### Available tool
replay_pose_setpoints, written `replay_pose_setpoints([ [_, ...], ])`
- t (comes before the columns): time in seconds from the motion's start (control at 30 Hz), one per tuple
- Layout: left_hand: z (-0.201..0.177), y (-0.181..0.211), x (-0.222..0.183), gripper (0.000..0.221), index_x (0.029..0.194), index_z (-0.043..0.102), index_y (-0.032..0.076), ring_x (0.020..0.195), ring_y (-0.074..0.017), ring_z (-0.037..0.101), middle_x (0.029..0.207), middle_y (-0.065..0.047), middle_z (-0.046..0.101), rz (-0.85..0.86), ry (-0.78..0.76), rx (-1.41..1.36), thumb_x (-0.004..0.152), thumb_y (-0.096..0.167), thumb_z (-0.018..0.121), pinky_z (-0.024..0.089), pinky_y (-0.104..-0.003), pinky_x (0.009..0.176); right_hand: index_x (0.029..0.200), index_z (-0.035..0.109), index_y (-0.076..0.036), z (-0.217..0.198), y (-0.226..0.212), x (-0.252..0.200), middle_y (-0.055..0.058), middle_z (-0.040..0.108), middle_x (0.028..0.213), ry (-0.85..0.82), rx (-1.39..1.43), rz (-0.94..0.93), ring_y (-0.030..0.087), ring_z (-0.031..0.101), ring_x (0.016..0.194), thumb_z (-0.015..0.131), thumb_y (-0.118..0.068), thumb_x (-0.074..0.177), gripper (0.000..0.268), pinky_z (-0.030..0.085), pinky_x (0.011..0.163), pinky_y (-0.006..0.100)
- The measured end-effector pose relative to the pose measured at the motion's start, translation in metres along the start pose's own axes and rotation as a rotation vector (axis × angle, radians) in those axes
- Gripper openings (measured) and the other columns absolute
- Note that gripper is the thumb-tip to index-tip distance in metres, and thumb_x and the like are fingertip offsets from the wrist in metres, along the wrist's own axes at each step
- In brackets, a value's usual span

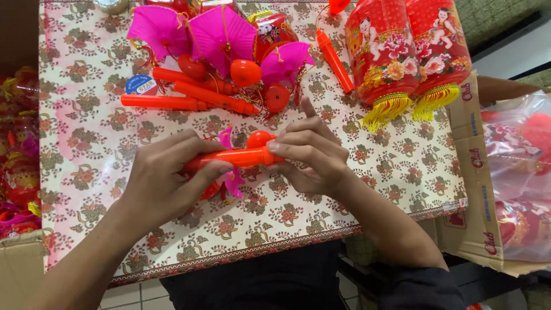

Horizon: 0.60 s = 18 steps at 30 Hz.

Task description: Assembling small colorful plastic decorative toys by joining parts and cleaning them with a cloth.

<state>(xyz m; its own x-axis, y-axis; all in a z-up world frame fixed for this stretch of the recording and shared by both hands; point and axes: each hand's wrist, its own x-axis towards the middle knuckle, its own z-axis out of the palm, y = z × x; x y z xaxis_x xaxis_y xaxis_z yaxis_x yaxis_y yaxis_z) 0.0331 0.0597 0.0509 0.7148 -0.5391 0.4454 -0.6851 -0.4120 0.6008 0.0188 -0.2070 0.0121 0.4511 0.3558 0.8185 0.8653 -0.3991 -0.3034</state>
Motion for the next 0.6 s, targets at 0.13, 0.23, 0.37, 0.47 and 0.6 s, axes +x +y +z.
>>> replay_pose_setpoints([
  [0.13, 0.000, 0.001, 0.000, 0.026, 0.101, 0.071, 0.001, 0.073, -0.0233, 0.063, 0.086, -0.011, 0.065, 0.089, 0.062, -0.003, 0.090, 0.022, 0.079, 0.050, -0.035, 0.064, 0.103, 0.067, 0.000, 0.002, -0.005, 0.007, 0.016, 0.074, 0.088, -0.006, 0.089, 0.034, 0.031, 0.067, 0.082, 0.078, -0.019, 0.090, 0.025, 0.039, 0.119, 0.058],
  [0.23, 0.000, 0.000, -0.001, 0.026, 0.105, 0.069, -0.003, 0.073, -0.0265, 0.056, 0.088, -0.014, 0.060, 0.263, 0.115, 0.103, 0.093, 0.019, 0.079, 0.047, -0.038, 0.066, 0.093, 0.066, 0.002, 0.003, -0.007, 0.009, 0.019, 0.073, 0.088, -0.037, 0.200, 0.165, 0.033, 0.069, 0.087, 0.078, -0.015, 0.087, 0.022, 0.043, 0.116, 0.061],
  [0.37, -0.007, 0.000, -0.001, 0.030, 0.108, 0.068, 0.000, 0.072, -0.0246, 0.061, 0.091, -0.012, 0.063, 0.211, 0.022, 0.162, 0.096, 0.028, 0.072, 0.051, -0.039, 0.061, 0.106, 0.064, -0.002, 0.002, 0.001, 0.001, 0.015, 0.073, 0.096, -0.039, 0.139, 0.068, 0.031, 0.069, 0.093, 0.082, -0.015, 0.088, 0.028, 0.038, 0.121, 0.060],
  [0.47, -0.005, 0.000, -0.002, 0.027, 0.112, 0.066, 0.004, 0.062, -0.0255, 0.063, 0.088, -0.008, 0.065, 0.054, -0.172, 0.151, 0.101, 0.028, 0.060, 0.052, -0.042, 0.051, 0.113, 0.066, -0.002, 0.001, 0.006, 0.000, 0.015, 0.075, 0.101, -0.024, -0.048, -0.169, 0.029, 0.070, 0.093, 0.077, -0.009, 0.095, 0.022, 0.035, 0.120, 0.057],
  [0.6, 0.001, 0.002, -0.005, 0.026, 0.111, 0.067, -0.002, 0.060, -0.0269, 0.060, 0.086, -0.014, 0.065, 0.173, -0.052, 0.163, 0.101, 0.022, 0.064, 0.048, -0.041, 0.051, 0.104, 0.065, -0.001, 0.007, 0.014, -0.011, 0.014, 0.075, 0.082, -0.058, -0.135, -0.253, 0.024, 0.067, 0.077, 0.071, -0.006, 0.101, 0.008, 0.039, 0.120, 0.051],
])
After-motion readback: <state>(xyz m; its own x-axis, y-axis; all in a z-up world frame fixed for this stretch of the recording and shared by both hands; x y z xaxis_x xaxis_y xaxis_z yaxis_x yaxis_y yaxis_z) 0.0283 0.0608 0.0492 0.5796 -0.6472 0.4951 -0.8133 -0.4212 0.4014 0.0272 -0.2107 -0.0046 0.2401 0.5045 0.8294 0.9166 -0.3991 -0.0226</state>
